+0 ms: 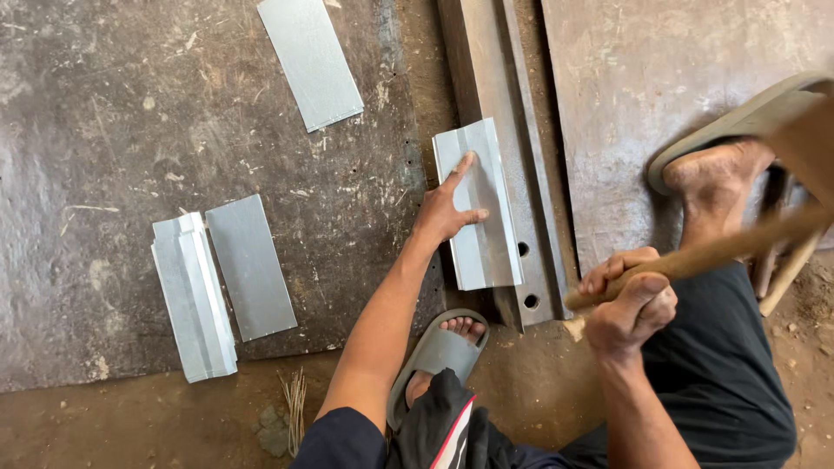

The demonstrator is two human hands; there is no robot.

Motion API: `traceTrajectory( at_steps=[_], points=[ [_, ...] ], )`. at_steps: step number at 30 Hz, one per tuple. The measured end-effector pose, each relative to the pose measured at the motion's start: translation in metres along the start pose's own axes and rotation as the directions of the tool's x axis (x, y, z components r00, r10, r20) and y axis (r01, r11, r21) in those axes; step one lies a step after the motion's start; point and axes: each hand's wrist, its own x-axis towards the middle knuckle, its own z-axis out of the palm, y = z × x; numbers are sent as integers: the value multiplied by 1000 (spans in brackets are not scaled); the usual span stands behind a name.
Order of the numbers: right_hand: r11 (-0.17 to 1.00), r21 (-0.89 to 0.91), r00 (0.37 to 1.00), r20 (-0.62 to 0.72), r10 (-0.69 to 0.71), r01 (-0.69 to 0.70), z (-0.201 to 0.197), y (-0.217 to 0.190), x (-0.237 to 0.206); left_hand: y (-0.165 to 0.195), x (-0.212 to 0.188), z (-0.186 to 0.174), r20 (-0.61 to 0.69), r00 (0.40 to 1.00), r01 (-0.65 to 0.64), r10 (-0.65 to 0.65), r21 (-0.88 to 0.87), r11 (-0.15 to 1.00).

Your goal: The person sits on the floor and repeatedly bends rectangular metal sheets over a metal rail using a wooden mallet. They hold each sheet with one hand and strike it with the mallet to form a central ridge, then place the finished pieces aside.

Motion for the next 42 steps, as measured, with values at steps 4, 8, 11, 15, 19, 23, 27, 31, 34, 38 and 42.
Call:
traceTrajectory(
  at_steps=[4, 8, 11, 15, 19, 23, 27, 31, 34, 38, 42],
  points=[
    [922, -286, 945, 120, 305, -261, 24, -5, 24, -4, 4, 1, 15, 998, 56, -57, 81, 995],
    [987, -131, 972, 200, 123, -98, 21, -6, 36, -9, 4, 1, -33, 978, -208, 207, -52, 977],
    [993, 98, 998, -5, -59, 59, 22, -2, 40, -12, 1, 4, 22, 999, 38, -37, -20, 999],
    [817, -572, 970, 151, 192, -73, 46, 14, 67, -9, 4, 2, 3, 1000, 25, -25, -39, 999],
    [880, -238, 897, 66, 437, -411, 23, 21, 62, -6, 5, 1, -32, 993, -117, 116, -41, 992],
    [987, 130, 996, 35, 87, -91, -8, 29, 0, -14, -6, 6, -39, 995, -99, 96, -80, 992],
    [807, -579, 905, 274, 325, -114, -18, 22, -27, -15, -11, 12, -87, 991, -107, 100, -71, 992],
    [957, -165, 962, 101, 255, -237, -31, 8, -51, -10, -11, 16, -88, 996, -29, 23, -70, 997],
    [872, -490, 945, 293, 148, 15, -41, 16, -73, -11, -13, 18, -74, 997, 9, -15, -82, 997],
    [696, -255, 722, -14, 691, -671, -61, 28, -100, -16, -16, 20, -131, 984, -132, 123, -63, 989],
    [893, -405, 939, 182, 291, -198, -76, 26, -120, -17, -17, 19, -85, 994, -78, 71, -70, 994]
  ],
)
